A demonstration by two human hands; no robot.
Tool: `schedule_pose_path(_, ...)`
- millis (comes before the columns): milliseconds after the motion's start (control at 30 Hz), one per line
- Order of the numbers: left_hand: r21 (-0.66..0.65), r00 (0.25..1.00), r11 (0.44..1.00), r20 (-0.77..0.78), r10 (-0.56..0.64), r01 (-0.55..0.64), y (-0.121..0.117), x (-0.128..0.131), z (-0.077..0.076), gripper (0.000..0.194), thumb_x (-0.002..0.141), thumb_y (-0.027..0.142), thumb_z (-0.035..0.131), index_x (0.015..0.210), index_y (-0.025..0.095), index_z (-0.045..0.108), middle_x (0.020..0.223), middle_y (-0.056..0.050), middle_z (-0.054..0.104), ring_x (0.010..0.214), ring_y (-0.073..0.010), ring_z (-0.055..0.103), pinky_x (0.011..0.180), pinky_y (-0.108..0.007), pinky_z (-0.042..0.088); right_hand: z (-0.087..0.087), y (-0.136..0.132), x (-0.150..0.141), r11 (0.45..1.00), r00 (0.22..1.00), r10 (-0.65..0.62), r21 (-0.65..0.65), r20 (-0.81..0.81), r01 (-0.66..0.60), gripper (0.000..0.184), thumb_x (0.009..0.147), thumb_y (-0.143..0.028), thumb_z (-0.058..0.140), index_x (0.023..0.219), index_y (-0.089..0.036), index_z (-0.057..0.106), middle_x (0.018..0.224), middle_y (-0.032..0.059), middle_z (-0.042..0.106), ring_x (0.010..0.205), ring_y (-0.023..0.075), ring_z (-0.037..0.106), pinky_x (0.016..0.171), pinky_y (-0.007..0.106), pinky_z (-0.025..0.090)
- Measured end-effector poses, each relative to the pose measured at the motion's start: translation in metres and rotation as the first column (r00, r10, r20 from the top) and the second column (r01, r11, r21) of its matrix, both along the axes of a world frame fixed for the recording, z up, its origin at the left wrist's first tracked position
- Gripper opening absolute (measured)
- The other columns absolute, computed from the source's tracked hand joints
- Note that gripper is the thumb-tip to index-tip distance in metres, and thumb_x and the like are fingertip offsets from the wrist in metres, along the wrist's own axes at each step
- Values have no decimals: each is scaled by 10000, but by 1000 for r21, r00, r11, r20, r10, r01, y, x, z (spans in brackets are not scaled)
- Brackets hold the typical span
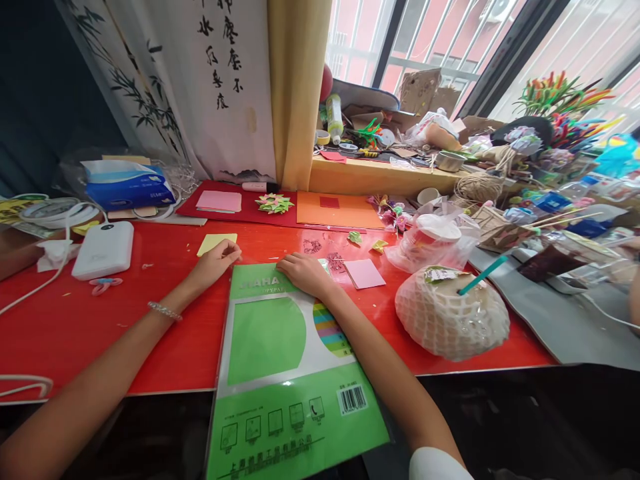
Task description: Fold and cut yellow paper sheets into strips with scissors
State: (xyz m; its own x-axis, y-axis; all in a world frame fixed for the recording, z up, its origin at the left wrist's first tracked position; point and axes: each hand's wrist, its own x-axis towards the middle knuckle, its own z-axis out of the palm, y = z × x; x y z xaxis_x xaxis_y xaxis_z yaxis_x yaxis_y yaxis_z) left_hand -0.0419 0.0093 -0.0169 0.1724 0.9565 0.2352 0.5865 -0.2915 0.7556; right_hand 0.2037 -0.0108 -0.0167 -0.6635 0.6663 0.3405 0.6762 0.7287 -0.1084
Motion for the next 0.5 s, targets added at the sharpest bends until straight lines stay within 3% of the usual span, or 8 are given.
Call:
schedule_pose_path(133,108,998,993,23,-50,48,-12,5,9,236,853,372,467,1001,208,549,1089,-41,620,1045,-199,538,933,-333,378,0,0,-1,999,999,-16,50,48,14,267,963,-237,392,1003,-157,643,922,97,675,872,200,589,718,296,414)
schedule_pose_path(233,271,974,955,-219,-59,119,-24,16,10,244,857,401,517,1014,235,602,1098,-48,636,1125,-252,480,1039,-425,223,-1,0,-1,996,995,-24,84,93,16,256,964,-230,390,982,-151,633,895,94,669,849,203,578,691,296,384)
schedule_pose_path(333,306,903,927,-423,-72,217,-31,31,4,268,876,392,511,1068,233,609,1094,-75,649,1125,-276,483,1041,-460,153,-2,1,-2,995,995,-53,85,84,45,272,972,-248,370,957,-153,624,883,98,658,831,200,567,677,295,362)
schedule_pose_path(500,264,871,941,-487,-60,213,-25,47,0,258,923,340,406,896,230,638,907,-36,685,900,-210,589,1047,-438,158,-3,5,-5,994,994,-105,36,28,104,257,967,-253,377,958,-166,619,900,90,651,837,190,571,653,278,344)
